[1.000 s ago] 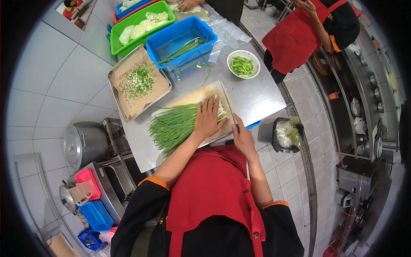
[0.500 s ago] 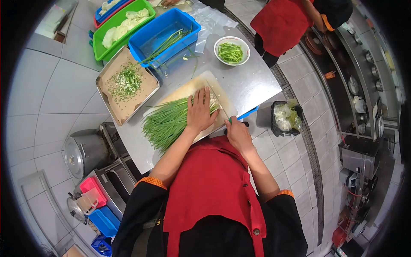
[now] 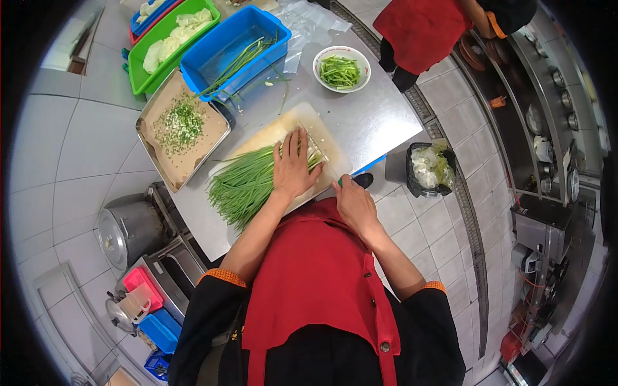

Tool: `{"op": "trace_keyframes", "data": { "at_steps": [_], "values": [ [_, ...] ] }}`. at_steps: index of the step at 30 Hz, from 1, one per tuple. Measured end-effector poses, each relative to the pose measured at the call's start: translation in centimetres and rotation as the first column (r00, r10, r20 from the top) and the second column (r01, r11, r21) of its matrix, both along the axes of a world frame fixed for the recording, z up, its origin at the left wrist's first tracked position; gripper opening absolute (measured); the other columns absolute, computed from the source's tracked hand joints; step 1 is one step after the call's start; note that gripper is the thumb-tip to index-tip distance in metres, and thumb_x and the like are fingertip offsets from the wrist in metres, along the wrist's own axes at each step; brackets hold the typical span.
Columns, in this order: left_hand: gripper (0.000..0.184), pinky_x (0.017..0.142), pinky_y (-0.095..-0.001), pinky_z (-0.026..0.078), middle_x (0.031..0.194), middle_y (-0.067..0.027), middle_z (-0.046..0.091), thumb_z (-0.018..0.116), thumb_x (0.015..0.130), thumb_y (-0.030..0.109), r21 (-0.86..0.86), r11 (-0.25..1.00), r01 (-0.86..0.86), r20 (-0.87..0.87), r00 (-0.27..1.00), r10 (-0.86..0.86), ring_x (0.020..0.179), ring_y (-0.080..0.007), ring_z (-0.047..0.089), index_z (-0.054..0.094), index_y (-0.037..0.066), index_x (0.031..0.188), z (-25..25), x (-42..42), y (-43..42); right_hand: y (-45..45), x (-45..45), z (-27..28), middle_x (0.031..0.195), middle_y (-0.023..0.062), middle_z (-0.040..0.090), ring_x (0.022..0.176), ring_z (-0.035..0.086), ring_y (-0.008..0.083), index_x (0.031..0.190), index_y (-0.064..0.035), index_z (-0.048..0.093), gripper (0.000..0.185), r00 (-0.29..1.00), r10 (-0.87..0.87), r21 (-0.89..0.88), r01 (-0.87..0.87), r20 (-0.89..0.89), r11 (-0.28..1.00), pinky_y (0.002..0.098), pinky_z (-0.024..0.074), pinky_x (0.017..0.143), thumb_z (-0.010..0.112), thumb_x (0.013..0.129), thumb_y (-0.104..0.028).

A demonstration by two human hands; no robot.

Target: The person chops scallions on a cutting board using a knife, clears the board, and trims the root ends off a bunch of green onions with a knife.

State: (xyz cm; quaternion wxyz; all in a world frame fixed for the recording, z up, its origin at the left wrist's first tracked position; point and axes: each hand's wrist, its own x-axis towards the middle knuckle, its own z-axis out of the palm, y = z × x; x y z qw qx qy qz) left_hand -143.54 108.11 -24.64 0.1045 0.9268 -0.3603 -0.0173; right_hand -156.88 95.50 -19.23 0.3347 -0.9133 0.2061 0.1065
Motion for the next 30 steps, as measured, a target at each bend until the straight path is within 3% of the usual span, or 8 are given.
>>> {"op": "trace_keyframes", "data": {
  "at_steps": [6, 12, 15, 25, 28, 30],
  "values": [
    [0.091, 0.114, -0.0506, 0.018, 0.151, -0.0178, 0.032, 0.061, 0.083, 0.047, -0.012, 1.000, 0.002, -0.028, 1.000, -0.003, 0.140, -0.0332, 0.029, 0.024, -0.002, 0.151, 0.2, 0.1, 0.0, -0.6, 0.7, -1.7, 0.078, 0.0259, 0.065, 0.071, 0.066, 0.0454, 0.098, 0.0006, 0.045, 0.030, 0.997, 0.079, -0.020, -0.079, -0.011, 0.997, 0.0514, 0.0531, 0.061, 0.039, 0.104, -0.028],
    [0.091, 0.115, -0.0500, 0.018, 0.152, -0.0170, 0.031, 0.061, 0.083, 0.048, -0.018, 1.000, -0.001, -0.043, 0.999, 0.000, 0.140, -0.0326, 0.028, 0.025, -0.001, 0.150, 0.3, 0.2, -0.1, -0.8, 1.1, -3.2, 0.071, 0.0269, 0.063, 0.068, 0.062, 0.0488, 0.097, 0.0015, 0.043, 0.029, 0.995, 0.097, 0.008, -0.097, 0.033, 0.995, 0.0555, 0.0506, 0.060, 0.039, 0.104, -0.026],
    [0.091, 0.115, -0.0499, 0.018, 0.152, -0.0166, 0.031, 0.061, 0.083, 0.049, -0.005, 1.000, -0.004, -0.040, 0.999, 0.004, 0.141, -0.0323, 0.028, 0.025, -0.002, 0.150, 0.6, 0.2, -0.3, -0.8, 1.1, -3.3, 0.074, 0.0251, 0.065, 0.070, 0.067, 0.0435, 0.097, -0.0006, 0.043, 0.028, 0.993, 0.120, -0.040, -0.119, 0.009, 0.992, 0.0489, 0.0548, 0.058, 0.037, 0.104, -0.027],
    [0.088, 0.113, -0.0510, 0.019, 0.153, -0.0161, 0.031, 0.060, 0.086, 0.049, -0.001, 1.000, 0.015, -0.005, 1.000, -0.015, 0.142, -0.0314, 0.029, 0.026, -0.002, 0.149, 0.1, 0.2, -0.3, -1.0, 2.5, -3.7, 0.073, 0.0250, 0.065, 0.070, 0.067, 0.0429, 0.097, -0.0010, 0.043, 0.026, 0.994, 0.110, -0.037, -0.110, -0.005, 0.993, 0.0489, 0.0544, 0.057, 0.038, 0.104, -0.026],
    [0.089, 0.114, -0.0511, 0.019, 0.154, -0.0158, 0.029, 0.060, 0.086, 0.050, 0.016, 1.000, 0.011, 0.010, 1.000, -0.011, 0.143, -0.0309, 0.027, 0.025, -0.002, 0.150, -0.3, 0.2, -0.2, -0.9, 2.9, -4.9, 0.072, 0.0253, 0.065, 0.069, 0.067, 0.0426, 0.099, -0.0016, 0.042, 0.025, 0.989, 0.125, -0.108, -0.116, 0.074, 0.987, 0.0476, 0.0545, 0.057, 0.040, 0.103, -0.026],
    [0.092, 0.114, -0.0518, 0.018, 0.156, -0.0152, 0.027, 0.061, 0.085, 0.052, 0.054, 0.999, 0.007, 0.004, 1.000, -0.008, 0.143, -0.0303, 0.025, 0.023, -0.001, 0.150, -0.4, 0.5, -0.3, -1.0, 1.3, -4.9, 0.073, 0.0259, 0.066, 0.069, 0.068, 0.0428, 0.104, -0.0026, 0.042, 0.025, 0.996, 0.085, -0.059, -0.086, -0.018, 0.995, 0.0465, 0.0556, 0.058, 0.042, 0.102, -0.028]
  ]
}}
